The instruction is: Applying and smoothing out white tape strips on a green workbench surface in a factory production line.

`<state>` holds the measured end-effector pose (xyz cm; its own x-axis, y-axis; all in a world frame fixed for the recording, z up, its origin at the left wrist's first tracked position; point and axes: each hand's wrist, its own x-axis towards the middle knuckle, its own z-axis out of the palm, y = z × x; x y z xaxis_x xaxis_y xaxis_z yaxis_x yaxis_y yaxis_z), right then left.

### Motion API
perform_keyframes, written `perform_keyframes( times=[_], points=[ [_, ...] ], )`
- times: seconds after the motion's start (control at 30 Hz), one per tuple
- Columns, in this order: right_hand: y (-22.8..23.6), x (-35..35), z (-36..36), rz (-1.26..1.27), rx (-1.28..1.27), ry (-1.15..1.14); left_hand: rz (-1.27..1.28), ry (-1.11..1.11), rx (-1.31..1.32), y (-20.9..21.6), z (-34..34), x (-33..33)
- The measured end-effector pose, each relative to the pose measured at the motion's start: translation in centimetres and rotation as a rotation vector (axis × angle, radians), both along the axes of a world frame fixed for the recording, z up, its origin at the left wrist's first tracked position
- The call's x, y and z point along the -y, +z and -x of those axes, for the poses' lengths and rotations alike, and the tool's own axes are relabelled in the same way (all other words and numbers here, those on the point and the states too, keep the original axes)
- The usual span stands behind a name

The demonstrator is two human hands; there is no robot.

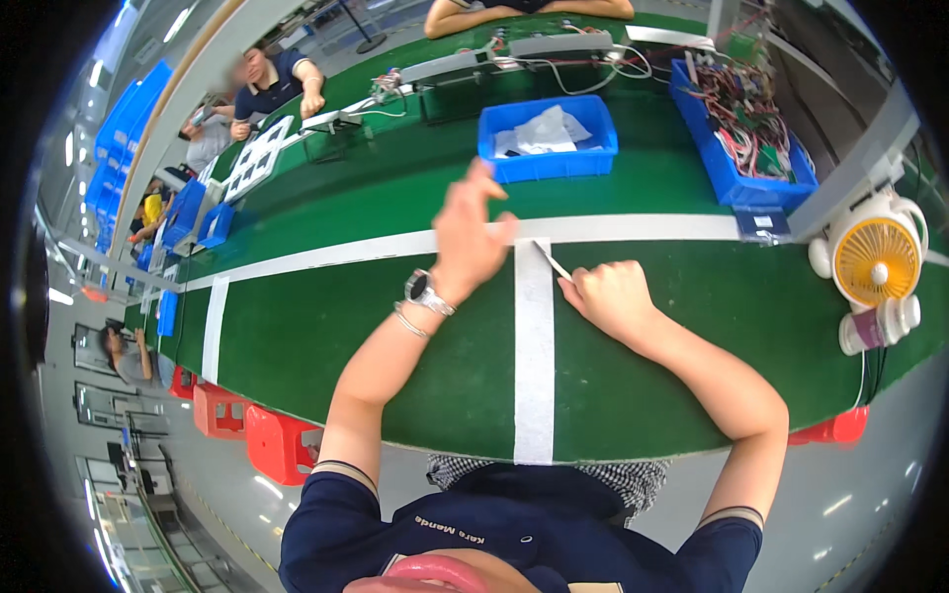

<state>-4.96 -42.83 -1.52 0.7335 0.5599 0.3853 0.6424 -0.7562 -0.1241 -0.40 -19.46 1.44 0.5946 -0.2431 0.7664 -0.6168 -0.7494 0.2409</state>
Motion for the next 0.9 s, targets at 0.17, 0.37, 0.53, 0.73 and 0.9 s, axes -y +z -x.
perform_keyframes(
  times=[0.17, 0.37, 0.53, 0.73, 0.9],
  points=[
    [-0.3, 0.2, -0.1, 0.016, 0.010, -0.003, 0.317, 0.430, -0.091, -1.5, -4.8, -7.2],
    [-0.2, 0.0, -0.3, -0.005, 0.026, 0.005, 0.424, 0.660, -0.306, -4.6, -8.2, -13.8],
    [-0.1, 0.3, -0.3, -0.002, 0.001, 0.001, 0.676, 0.697, -0.173, -3.4, -9.0, -14.7],
    [-0.7, 0.0, -0.6, 0.026, -0.026, -0.002, 0.160, 0.294, -0.089, -2.9, -6.0, -9.4],
    [-0.4, 0.5, -0.3, 0.033, -0.017, 0.002, -0.217, -0.199, 0.025, 0.0, -2.1, -2.2]
  ],
)
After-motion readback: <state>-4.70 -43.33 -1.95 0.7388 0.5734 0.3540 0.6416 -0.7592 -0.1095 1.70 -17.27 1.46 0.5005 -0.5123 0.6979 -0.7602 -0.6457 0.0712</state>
